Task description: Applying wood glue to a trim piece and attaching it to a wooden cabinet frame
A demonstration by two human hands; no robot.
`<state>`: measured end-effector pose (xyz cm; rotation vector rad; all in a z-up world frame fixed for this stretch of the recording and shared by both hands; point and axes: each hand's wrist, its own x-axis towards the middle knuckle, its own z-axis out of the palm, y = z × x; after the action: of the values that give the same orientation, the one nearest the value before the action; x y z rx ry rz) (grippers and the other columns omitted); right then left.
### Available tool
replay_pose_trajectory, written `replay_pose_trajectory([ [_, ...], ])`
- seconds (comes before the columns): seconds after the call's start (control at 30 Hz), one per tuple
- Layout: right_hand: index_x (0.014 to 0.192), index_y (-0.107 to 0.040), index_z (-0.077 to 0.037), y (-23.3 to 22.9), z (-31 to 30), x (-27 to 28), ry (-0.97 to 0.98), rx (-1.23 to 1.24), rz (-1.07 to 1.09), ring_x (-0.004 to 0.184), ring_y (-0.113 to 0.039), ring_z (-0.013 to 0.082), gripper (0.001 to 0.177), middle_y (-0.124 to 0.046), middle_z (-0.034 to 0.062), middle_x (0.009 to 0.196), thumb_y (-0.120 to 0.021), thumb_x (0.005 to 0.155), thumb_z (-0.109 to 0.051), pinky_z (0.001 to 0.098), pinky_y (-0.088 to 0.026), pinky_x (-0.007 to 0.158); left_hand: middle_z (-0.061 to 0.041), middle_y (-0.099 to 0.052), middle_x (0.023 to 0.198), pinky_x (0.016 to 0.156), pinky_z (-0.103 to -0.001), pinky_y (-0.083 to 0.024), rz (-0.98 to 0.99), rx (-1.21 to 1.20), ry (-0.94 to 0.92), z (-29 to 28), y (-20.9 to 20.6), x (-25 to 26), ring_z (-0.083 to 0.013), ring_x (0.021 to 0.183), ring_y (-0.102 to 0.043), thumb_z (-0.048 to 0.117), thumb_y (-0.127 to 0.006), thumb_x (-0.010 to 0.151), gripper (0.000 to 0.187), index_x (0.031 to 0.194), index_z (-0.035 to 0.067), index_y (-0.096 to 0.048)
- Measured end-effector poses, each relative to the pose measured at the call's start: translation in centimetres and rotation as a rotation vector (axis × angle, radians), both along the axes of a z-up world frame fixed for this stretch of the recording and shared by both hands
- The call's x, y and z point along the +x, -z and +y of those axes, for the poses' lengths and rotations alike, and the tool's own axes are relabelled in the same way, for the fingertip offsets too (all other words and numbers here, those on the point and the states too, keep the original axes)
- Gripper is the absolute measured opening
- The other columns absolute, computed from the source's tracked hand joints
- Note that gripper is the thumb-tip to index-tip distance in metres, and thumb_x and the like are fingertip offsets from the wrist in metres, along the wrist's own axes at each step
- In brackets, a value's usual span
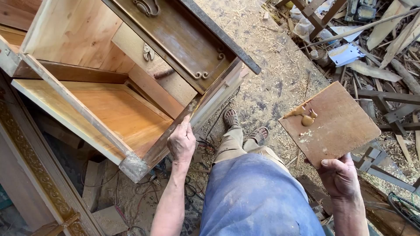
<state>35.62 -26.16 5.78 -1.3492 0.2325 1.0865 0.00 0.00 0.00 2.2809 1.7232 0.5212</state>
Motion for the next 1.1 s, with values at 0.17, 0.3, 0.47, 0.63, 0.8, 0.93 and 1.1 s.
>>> replay_pose_trajectory([
  [0.17,0.149,-0.039,-0.018,0.2,-0.5,0.6,0.008,0.005,0.002,0.118,-0.058,0.0365,0.088,-0.051,0.0125,0.149,-0.052,0.066,0.007,0.0552,-0.055,0.083,-0.005,-0.073,0.071,0.043,-0.032,-0.050,-0.092,0.067,-0.011,-0.7,1.3,2.5,-0.0156,0.050,-0.059,0.013,-0.069,0.099,0.028,0.126,0.011,-0.074],
  [0.3,0.150,-0.041,-0.019,0.1,-0.8,1.5,0.032,-0.039,-0.003,0.121,-0.056,0.0346,0.086,-0.052,0.0116,0.148,-0.050,0.068,0.008,0.0538,-0.053,0.087,-0.005,-0.072,0.071,0.044,-0.033,-0.049,-0.152,0.086,-0.028,-0.7,1.6,4.8,-0.0163,0.050,-0.057,0.010,-0.069,0.098,0.027,0.125,0.008,-0.074],
  [0.47,0.147,-0.041,-0.017,0.3,-1.1,3.3,0.032,-0.040,0.009,0.123,-0.056,0.0359,0.083,-0.052,0.0125,0.149,-0.050,0.068,0.007,0.0559,-0.052,0.087,-0.010,-0.080,0.088,0.064,-0.037,-0.061,-0.202,0.031,-0.034,0.3,0.7,7.9,-0.0221,0.075,-0.077,0.007,-0.065,0.097,0.031,0.127,0.006,-0.072],
  [0.63,0.147,-0.044,-0.017,1.9,-1.0,6.5,-0.004,0.045,0.015,0.112,-0.060,0.0348,0.087,-0.055,0.0110,0.144,-0.055,0.064,0.007,0.0538,-0.058,0.075,-0.010,-0.079,0.089,0.060,-0.039,-0.058,-0.177,0.087,-0.042,0.9,1.0,10.4,-0.0250,0.073,-0.076,0.008,-0.067,0.097,0.029,0.125,0.006,-0.073],
  [0.8,0.139,-0.045,-0.010,3.6,1.1,10.6,-0.045,0.048,0.004,0.111,-0.057,0.0351,0.076,-0.054,0.0135,0.136,-0.051,0.066,0.010,0.0583,-0.057,0.079,-0.006,-0.067,0.068,0.040,-0.030,-0.050,-0.148,0.041,0.004,-0.3,-1.0,10.1,-0.0161,0.050,-0.054,-0.001,-0.066,0.096,0.031,0.126,0.003,-0.073],
  [0.93,0.142,-0.046,-0.012,4.7,4.1,14.0,-0.093,0.213,0.028,0.107,-0.059,0.0352,0.085,-0.056,0.0160,0.130,-0.064,0.060,0.006,0.0527,-0.060,0.069,-0.009,-0.078,0.083,0.069,-0.041,-0.061,-0.150,0.008,-0.041,-1.1,0.3,8.7,-0.0248,0.071,-0.074,0.005,-0.065,0.095,0.025,0.118,0.005,-0.076],
  [1.1,0.148,-0.036,-0.010,2.2,12.6,17.8,-0.140,0.056,0.026,0.114,-0.049,0.0355,0.089,-0.047,0.0194,0.130,-0.048,0.063,0.013,0.0489,-0.048,0.094,-0.007,-0.077,0.084,0.051,-0.029,-0.060,-0.328,-0.129,-0.103,-1.6,-1.7,9.1,-0.0135,0.057,-0.068,0.012,-0.061,0.099,0.027,0.120,0.000,-0.072],
])
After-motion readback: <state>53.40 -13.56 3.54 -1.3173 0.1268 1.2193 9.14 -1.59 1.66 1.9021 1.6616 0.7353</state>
